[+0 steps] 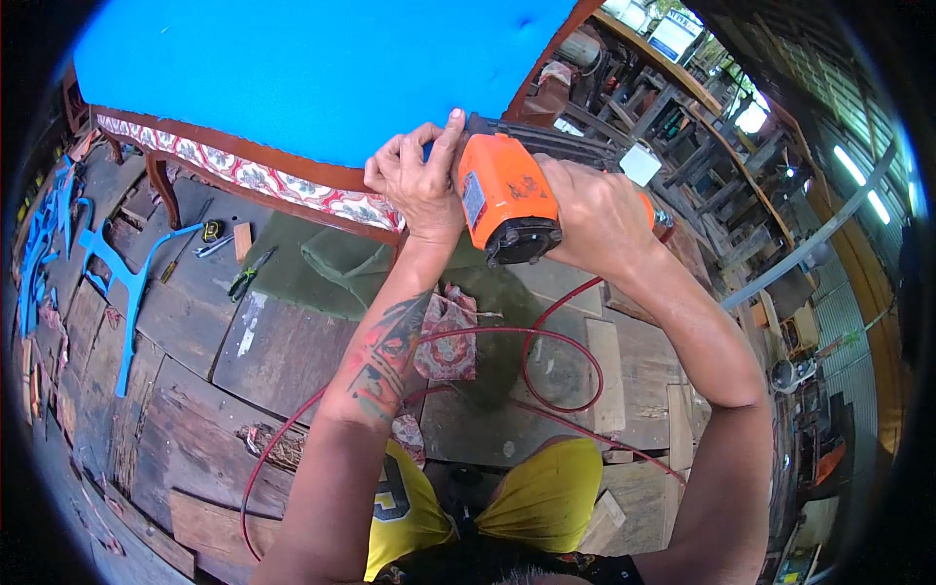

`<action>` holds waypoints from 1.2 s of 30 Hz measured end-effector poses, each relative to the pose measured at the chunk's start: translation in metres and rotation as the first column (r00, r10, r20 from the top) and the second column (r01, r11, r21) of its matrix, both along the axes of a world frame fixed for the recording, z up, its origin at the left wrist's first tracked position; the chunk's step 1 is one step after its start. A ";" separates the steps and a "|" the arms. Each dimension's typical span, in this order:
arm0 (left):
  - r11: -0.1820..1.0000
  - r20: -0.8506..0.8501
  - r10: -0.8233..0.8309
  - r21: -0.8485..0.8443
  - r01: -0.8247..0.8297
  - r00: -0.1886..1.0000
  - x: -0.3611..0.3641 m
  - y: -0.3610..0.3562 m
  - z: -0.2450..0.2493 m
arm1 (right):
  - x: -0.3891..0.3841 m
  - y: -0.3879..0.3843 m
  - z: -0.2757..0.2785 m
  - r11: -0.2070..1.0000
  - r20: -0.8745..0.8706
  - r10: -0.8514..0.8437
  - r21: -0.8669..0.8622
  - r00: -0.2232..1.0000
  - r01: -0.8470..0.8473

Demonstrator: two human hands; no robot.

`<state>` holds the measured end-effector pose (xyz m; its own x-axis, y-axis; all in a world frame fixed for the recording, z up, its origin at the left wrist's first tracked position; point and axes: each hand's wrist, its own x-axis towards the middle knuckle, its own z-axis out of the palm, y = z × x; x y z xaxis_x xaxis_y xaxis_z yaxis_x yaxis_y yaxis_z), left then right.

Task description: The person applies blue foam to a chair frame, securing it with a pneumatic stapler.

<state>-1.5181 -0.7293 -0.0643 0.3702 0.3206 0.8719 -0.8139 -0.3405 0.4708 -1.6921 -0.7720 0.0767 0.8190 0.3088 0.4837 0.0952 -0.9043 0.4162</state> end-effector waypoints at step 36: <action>0.997 -0.088 0.024 -0.065 -0.030 0.996 -0.012 -0.010 -0.032 | -0.048 -0.007 -0.036 1.000 -0.031 -0.017 -0.021 0.999 0.016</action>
<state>-1.5298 -0.7391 -0.0968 0.4345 0.3871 0.8132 -0.7596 -0.3277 0.5619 -1.7397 -0.7790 0.0411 0.8384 0.3050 0.4517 0.0937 -0.8971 0.4318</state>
